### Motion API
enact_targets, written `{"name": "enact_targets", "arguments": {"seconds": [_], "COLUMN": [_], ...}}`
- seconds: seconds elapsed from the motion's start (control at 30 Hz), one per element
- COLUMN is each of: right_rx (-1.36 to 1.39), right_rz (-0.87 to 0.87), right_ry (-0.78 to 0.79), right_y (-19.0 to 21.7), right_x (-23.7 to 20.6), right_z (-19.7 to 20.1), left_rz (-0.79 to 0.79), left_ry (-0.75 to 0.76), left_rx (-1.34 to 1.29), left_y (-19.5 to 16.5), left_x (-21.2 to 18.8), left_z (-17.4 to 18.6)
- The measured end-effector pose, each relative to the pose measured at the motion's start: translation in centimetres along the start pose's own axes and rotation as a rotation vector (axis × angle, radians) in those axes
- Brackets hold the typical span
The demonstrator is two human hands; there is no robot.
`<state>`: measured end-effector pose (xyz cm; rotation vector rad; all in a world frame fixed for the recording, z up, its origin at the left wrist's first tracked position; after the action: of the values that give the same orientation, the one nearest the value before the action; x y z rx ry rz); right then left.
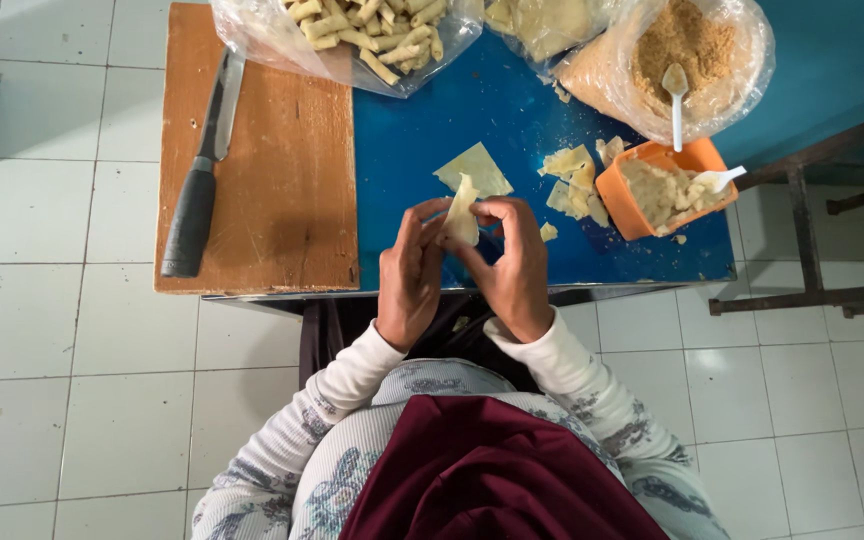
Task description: The person sits at a small blue table folding thin square pastry sheets around a scoop of filling. They spoon filling from an orange container onto a wrapper, fold the wrapper over the filling by hand into a roll, stack the finished rolls on the table, and place them into a plastic bag of completed rolls.
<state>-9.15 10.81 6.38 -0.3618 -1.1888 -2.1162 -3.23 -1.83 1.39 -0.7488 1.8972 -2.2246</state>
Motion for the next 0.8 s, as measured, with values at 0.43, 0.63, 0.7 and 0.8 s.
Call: {"name": "enact_targets", "arguments": {"seconds": [0.43,0.63,0.7,0.8], "right_rx": [0.356,0.067,-0.034,0.165], "right_rz": [-0.303,-0.203,-0.064,-0.211], "right_ry": [0.037,0.025,0.013,0.117], "right_y": [-4.6,-5.6,-4.9,-5.6], "right_x": [-1.3,0.5,0.8,0.6], "right_z": [-0.4,5.3,6.2,4.7], "left_rz": [-0.349,0.037,0.114,0.078], "left_ry": [0.074,0.041,0.048,0.128], "left_rx": [0.112,-0.518,-0.696,-0.746], "left_y": [-1.9,1.6,2.5,2.4], "left_x": [-0.5,0.4,0.6,0.6], "left_z": [-0.6,0.9,0.9,0.4]}}
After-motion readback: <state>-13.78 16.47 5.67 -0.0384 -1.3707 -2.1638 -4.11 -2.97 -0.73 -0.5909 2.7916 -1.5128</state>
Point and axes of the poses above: each hand's wrist, its own x-axis towards the middle knuckle, its own z-axis out of the back of the hand, y = z × x, the point moved 5 cm from there along x, towards the middle knuckle, and after that the axes turned 4 degrees about -z, right-handed, at the moved point
